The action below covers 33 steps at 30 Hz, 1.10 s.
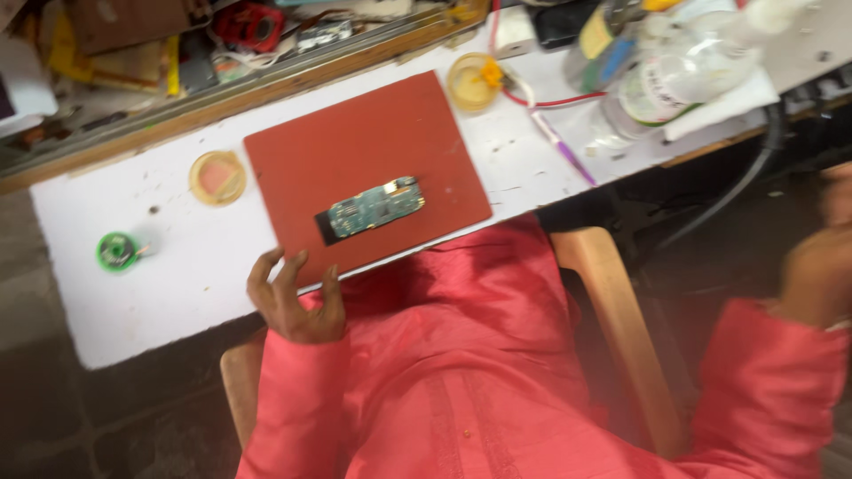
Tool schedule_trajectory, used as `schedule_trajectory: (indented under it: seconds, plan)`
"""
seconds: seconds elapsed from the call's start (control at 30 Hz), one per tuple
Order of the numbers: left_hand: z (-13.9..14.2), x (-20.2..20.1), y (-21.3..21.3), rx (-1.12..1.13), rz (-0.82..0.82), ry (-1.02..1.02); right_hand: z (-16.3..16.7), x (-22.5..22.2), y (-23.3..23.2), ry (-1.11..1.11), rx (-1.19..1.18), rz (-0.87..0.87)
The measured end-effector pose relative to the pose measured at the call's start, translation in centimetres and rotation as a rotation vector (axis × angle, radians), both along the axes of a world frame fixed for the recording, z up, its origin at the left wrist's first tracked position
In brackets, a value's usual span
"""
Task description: The person uses a hot air gun and tweezers to heat and reposition small components on a green circuit board. They repeatedly apply heat to specific areas while adjusting components with the tweezers, then briefly brush the board with a toothbrush.
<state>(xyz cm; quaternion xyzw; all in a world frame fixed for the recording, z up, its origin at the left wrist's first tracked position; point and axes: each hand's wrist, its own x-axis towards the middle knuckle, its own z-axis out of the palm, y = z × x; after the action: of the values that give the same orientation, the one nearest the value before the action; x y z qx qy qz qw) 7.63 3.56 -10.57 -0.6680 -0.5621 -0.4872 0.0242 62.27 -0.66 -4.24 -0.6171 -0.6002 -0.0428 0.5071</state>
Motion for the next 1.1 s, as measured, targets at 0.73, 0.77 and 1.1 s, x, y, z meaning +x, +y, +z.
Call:
schedule_trajectory:
  seconds: [0.73,0.77,1.1]
  plan:
    - [-5.6,-2.8,4.1,0.207,0.208,0.263,-4.7,-26.4,13.3,-0.041,-0.141,0.725]
    - [-5.5,-2.8,4.1,0.222,0.211,0.261,-4.7,-26.5,13.4,-0.048,-0.14,0.72]
    - [-5.4,-2.8,4.5,0.166,0.196,0.265,-4.7,-26.3,14.4,-0.101,-0.137,0.738]
